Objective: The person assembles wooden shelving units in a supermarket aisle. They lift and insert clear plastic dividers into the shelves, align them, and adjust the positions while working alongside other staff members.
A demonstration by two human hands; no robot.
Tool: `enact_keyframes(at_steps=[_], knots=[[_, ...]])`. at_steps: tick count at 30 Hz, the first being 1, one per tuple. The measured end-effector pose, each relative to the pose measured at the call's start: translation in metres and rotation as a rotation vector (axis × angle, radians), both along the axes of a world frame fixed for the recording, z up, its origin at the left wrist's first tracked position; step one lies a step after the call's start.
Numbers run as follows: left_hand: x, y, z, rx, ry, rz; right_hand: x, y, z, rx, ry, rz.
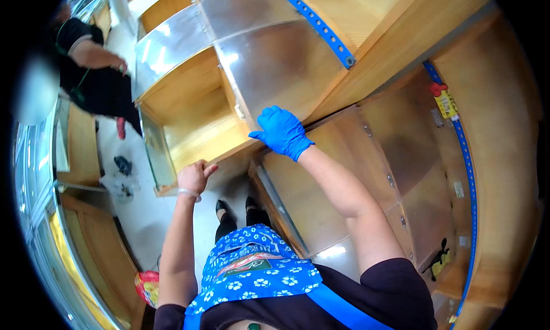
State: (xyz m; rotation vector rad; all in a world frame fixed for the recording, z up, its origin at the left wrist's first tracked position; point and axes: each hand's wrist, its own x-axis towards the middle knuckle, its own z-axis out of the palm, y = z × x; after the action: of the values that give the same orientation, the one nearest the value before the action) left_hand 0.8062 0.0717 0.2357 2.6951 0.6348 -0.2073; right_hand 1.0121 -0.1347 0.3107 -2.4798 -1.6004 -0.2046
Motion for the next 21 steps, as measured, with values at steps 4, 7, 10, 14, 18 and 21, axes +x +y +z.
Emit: enact_keyframes(at_steps=[4, 7, 10, 14, 18, 21], knots=[[-0.005, 0.001, 0.002, 0.020, 0.029, 0.064, -0.004, -0.007, 0.030, -0.146, -0.166, 0.001], [-0.001, -0.005, 0.005, 0.034, 0.062, 0.051, 0.031, -0.040, 0.034, -0.195, -0.646, -0.040], [-0.005, -0.006, 0.005, 0.067, 0.111, 0.024, 0.057, -0.059, 0.081, -0.439, -0.744, 0.064], [0.002, -0.014, -0.004, 0.098, 0.111, 0.046, 0.074, -0.062, 0.089, -0.529, -0.643, 0.160], [0.000, -0.010, -0.026, 0.114, 0.029, 0.092, 0.076, -0.057, 0.082, -0.544, -0.684, 0.130], [0.005, -0.009, -0.014, 0.107, 0.004, 0.135, 0.078, -0.051, 0.092, -0.525, -0.783, 0.129]])
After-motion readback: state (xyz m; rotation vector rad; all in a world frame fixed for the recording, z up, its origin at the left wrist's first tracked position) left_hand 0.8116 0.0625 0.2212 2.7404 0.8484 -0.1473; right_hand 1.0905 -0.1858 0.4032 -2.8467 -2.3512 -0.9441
